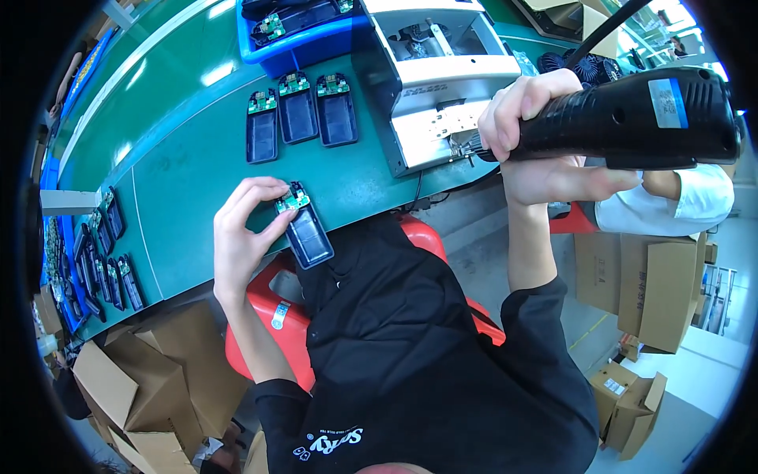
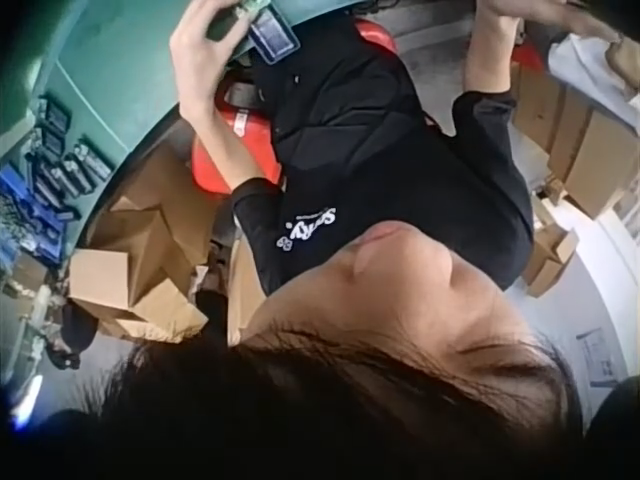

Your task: The person assembles electronic components by securing circuit boards into an electronic housing with screws using an electric screwdriver.

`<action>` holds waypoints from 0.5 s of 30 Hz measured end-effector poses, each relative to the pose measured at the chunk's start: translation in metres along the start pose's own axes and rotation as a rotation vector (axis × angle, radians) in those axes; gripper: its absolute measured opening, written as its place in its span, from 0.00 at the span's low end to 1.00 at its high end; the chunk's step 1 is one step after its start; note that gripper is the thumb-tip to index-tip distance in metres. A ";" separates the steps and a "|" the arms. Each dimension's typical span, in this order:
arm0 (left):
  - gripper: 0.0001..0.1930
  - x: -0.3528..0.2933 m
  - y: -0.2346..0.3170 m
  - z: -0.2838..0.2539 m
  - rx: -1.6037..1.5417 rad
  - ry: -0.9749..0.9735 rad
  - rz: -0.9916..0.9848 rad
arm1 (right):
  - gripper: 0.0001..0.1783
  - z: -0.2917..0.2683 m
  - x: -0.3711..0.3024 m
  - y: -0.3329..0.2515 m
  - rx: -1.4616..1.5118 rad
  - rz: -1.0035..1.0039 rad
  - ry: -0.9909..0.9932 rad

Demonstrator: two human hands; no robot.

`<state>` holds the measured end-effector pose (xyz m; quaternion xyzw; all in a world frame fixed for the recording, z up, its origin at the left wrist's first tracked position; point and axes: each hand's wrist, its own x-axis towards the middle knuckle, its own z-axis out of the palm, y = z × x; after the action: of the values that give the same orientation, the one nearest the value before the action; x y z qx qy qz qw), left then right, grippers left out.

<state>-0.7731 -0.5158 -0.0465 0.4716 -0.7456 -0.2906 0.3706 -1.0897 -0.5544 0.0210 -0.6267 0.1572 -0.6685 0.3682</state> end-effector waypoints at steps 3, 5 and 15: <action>0.15 0.001 0.000 0.004 0.005 -0.009 0.008 | 0.52 0.001 0.001 0.002 0.008 -0.009 0.030; 0.14 0.001 0.001 0.005 -0.002 -0.011 0.007 | 0.53 -0.004 0.001 0.007 0.033 -0.010 0.015; 0.14 0.001 0.004 0.008 -0.024 -0.004 -0.019 | 0.56 -0.005 -0.008 0.018 0.048 0.044 -0.007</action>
<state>-0.7816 -0.5143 -0.0476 0.4736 -0.7383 -0.3040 0.3716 -1.0892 -0.5625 0.0023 -0.6164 0.1538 -0.6617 0.3981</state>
